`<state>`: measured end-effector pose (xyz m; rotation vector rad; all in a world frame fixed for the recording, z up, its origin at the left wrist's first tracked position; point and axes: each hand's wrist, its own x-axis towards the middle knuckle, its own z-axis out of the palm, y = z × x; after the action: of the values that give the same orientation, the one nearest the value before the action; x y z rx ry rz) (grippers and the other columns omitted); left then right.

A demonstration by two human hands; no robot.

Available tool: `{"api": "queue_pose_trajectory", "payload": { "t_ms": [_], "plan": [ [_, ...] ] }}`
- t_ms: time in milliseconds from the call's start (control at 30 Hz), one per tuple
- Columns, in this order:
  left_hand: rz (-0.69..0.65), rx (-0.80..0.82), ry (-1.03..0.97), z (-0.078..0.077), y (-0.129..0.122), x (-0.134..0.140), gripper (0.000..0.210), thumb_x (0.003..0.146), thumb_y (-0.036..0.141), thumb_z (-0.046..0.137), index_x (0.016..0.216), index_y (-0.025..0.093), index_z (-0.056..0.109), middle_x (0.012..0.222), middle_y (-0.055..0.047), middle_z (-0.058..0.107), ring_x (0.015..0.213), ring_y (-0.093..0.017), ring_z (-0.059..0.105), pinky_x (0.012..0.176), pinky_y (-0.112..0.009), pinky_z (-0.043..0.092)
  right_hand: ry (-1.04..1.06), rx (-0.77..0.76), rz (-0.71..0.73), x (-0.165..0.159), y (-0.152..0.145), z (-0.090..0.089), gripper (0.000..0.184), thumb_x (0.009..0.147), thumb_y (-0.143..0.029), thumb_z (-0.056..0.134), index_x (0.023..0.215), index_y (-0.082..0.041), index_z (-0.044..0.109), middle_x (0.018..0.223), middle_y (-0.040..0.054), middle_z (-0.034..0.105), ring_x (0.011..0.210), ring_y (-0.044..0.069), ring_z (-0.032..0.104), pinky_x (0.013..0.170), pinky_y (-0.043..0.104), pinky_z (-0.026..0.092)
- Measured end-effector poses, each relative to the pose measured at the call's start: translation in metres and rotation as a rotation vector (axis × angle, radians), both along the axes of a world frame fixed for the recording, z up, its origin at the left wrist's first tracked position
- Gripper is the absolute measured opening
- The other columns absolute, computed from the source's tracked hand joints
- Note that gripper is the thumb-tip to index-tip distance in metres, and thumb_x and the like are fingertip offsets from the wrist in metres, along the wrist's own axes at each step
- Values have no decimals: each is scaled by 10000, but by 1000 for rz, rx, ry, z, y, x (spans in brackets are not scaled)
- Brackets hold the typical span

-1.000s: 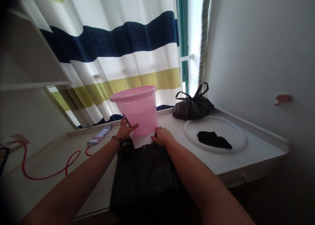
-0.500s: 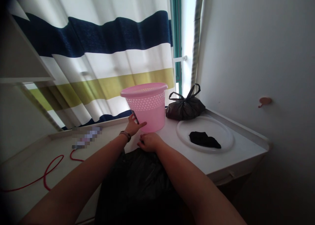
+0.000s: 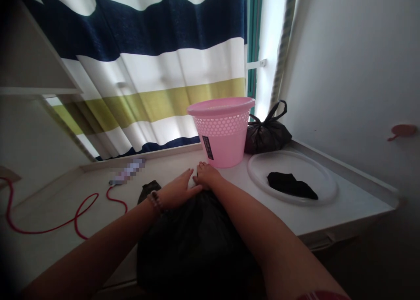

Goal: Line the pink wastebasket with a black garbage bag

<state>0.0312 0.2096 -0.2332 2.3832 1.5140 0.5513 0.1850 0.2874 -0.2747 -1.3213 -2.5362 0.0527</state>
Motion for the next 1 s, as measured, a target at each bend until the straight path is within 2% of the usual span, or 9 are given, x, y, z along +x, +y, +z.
{"api": "queue_pose_trajectory", "payload": {
  "t_ms": [100, 200, 300, 500, 633, 700, 800, 900, 1000],
  "plan": [
    [195, -24, 164, -23, -27, -45, 910, 802, 744, 449, 1455, 115, 364, 1549, -217, 243, 1433, -421, 183, 1130, -583, 162, -23, -34, -77, -20, 28, -4, 755, 932, -512, 363, 1470, 14, 300, 1550, 213, 235, 1440, 285, 231, 1167, 381, 187],
    [293, -26, 231, -36, -22, -79, 884, 824, 753, 391, 1480, 164, 331, 1571, -188, 197, 1440, -438, 124, 1096, -664, 91, -37, -63, -109, -37, 55, -4, 782, 929, -538, 334, 1478, 18, 281, 1557, 206, 215, 1446, 286, 213, 1170, 374, 171],
    [194, -22, 252, -35, 2, -97, 863, 831, 740, 407, 1503, 209, 294, 1586, -144, 178, 1457, -396, 102, 1120, -627, 65, -49, -73, -124, -50, 79, -7, 796, 925, -552, 320, 1485, 12, 267, 1563, 199, 204, 1449, 292, 198, 1167, 390, 168],
    [-19, -18, 278, -27, 51, -111, 803, 868, 665, 435, 1520, 230, 260, 1597, -86, 166, 1475, -310, 99, 1170, -501, 70, -33, -48, -128, -61, 114, -13, 800, 915, -569, 340, 1476, 0, 295, 1560, 197, 227, 1436, 300, 222, 1159, 385, 171],
    [-65, -14, 282, -28, 80, -119, 820, 848, 656, 496, 1516, 236, 273, 1595, -78, 178, 1473, -306, 110, 1173, -492, 65, 39, 140, -103, -65, 118, -4, 661, 947, -480, 356, 1450, -52, 369, 1555, 164, 268, 1438, 282, 214, 1166, 392, 139],
    [-69, -9, 276, -31, 90, -123, 836, 834, 671, 507, 1513, 238, 283, 1594, -79, 185, 1471, -316, 112, 1170, -503, 58, 57, 240, -72, -68, 110, 7, 572, 969, -400, 331, 1422, -61, 414, 1543, 150, 304, 1441, 270, 203, 1174, 401, 101],
    [-43, -10, 258, -36, 97, -126, 862, 813, 694, 519, 1509, 238, 293, 1591, -88, 195, 1464, -343, 122, 1159, -534, 62, 51, 222, -47, -69, 78, 29, 522, 979, -321, 284, 1401, -53, 435, 1518, 157, 349, 1422, 266, 252, 1169, 415, 123],
    [-31, -7, 256, -35, 96, -129, 880, 801, 694, 533, 1509, 230, 291, 1589, -96, 201, 1461, -360, 115, 1153, -544, 70, 24, 144, 25, -57, 13, 49, 555, 967, -349, 293, 1446, -82, 376, 1532, 135, 329, 1423, 283, 253, 1168, 446, 136],
    [-48, 57, 241, -25, 87, -125, 877, 788, 666, 570, 1495, 210, 321, 1577, -114, 237, 1462, -363, 103, 1158, -538, 49, -13, 56, 41, -31, -66, 46, 719, 934, -554, 310, 1516, -136, 257, 1574, 92, 244, 1448, 304, 192, 1183, 453, 135]
  ]
}}
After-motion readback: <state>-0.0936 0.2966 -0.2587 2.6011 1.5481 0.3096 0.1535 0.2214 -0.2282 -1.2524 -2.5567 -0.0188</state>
